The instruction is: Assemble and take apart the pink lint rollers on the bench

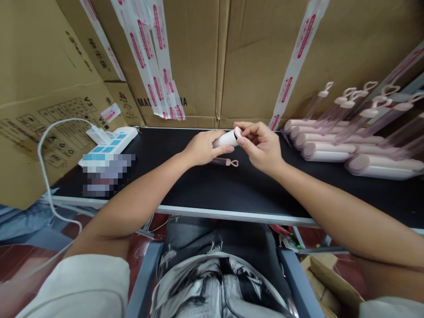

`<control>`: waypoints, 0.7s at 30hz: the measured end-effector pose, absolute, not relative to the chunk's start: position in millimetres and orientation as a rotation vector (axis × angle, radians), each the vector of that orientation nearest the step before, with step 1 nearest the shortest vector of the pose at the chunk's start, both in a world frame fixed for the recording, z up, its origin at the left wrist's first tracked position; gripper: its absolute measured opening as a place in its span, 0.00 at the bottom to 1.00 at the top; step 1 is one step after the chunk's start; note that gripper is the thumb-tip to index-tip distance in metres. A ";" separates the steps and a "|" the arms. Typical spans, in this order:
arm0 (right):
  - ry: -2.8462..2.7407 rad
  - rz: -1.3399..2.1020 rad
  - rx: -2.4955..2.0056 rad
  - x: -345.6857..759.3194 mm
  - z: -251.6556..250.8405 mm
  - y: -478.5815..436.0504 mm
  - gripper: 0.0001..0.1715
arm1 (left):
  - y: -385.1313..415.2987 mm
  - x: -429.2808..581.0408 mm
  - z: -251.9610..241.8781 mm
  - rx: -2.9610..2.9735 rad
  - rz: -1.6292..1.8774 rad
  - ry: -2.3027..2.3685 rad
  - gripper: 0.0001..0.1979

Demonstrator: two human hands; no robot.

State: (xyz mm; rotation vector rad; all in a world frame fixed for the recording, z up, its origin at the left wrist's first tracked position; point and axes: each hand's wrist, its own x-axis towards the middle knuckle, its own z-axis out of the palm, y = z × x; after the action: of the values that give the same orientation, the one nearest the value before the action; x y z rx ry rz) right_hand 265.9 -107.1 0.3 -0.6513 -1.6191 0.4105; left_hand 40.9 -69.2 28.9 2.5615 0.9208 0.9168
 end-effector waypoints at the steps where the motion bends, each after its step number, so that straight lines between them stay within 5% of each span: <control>1: -1.622 0.399 -0.665 265.6 0.0 -107.4 0.27 | -70.1 41.4 29.1 2.554 0.912 0.924 0.33; 11: -1.835 0.224 -1.005 273.7 8.5 -119.4 0.28 | -71.0 41.9 27.2 2.467 0.952 0.858 0.40; 18: -1.760 0.105 -0.948 273.1 6.8 -118.1 0.51 | -68.7 39.9 29.8 2.386 1.022 0.931 0.43; 21: -1.827 0.116 -0.964 270.1 6.7 -119.3 0.45 | -67.4 39.4 28.7 2.361 1.039 0.915 0.43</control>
State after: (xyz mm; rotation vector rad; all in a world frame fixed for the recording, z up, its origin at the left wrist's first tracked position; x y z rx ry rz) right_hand 270.1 -119.3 6.7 -0.9638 -1.8269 0.1159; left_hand 39.4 -67.4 28.7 2.3612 0.9155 1.0394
